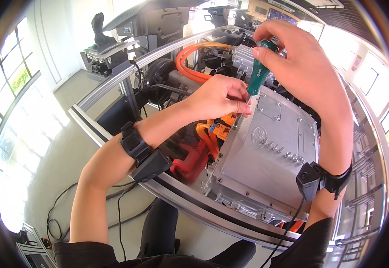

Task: Using a screwdriver to remove or tighten screws on a metal electronics enclosure in a workshop.

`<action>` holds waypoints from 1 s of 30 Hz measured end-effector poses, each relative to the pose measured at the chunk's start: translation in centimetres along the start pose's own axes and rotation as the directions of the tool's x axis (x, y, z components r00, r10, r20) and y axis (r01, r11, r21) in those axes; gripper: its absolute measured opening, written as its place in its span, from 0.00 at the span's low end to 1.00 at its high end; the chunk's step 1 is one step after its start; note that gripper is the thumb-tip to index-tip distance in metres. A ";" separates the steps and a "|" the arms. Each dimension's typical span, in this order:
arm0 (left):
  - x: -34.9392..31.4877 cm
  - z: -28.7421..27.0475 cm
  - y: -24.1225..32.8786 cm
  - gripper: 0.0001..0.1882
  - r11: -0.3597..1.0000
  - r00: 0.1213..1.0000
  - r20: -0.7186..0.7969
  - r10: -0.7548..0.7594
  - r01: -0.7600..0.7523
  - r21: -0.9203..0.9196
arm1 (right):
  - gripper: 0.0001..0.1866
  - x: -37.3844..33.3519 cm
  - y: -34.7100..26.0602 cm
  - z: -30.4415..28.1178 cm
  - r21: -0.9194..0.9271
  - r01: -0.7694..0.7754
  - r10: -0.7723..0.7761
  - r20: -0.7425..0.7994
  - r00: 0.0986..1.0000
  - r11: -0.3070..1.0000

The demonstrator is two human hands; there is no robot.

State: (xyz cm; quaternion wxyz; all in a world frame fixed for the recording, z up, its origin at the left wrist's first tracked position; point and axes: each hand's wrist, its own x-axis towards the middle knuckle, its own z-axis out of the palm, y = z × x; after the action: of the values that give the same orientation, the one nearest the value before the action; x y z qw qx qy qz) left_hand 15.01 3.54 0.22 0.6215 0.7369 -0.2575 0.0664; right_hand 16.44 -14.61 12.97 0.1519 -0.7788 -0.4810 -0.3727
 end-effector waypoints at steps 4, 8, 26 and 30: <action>0.0 -0.1 0.1 0.12 0.998 0.999 -0.040 -0.023 0.025 0.056 | 0.16 0.2 -0.3 0.0 -0.012 -0.045 0.045 -0.015 0.999 0.999; -0.1 -0.3 0.1 0.10 0.992 0.999 -0.020 -0.033 0.035 0.119 | 0.15 0.5 0.1 0.1 0.008 -0.039 0.039 0.011 0.999 0.999; -0.2 0.1 0.8 0.09 0.997 0.994 0.073 -0.077 0.076 0.016 | 0.19 0.7 -0.7 0.1 -0.008 -0.090 0.090 -0.024 0.996 0.996; -0.3 0.2 0.9 0.05 0.992 0.999 0.033 -0.037 0.033 0.120 | 0.23 1.1 -1.2 -0.4 -0.122 -0.352 0.364 0.095 0.927 0.928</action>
State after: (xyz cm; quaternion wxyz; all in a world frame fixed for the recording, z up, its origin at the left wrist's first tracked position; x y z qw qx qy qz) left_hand 14.30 3.38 0.84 0.5729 0.7781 -0.2511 0.0577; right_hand 15.51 -13.57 13.83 0.1487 -0.8807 -0.3188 -0.3172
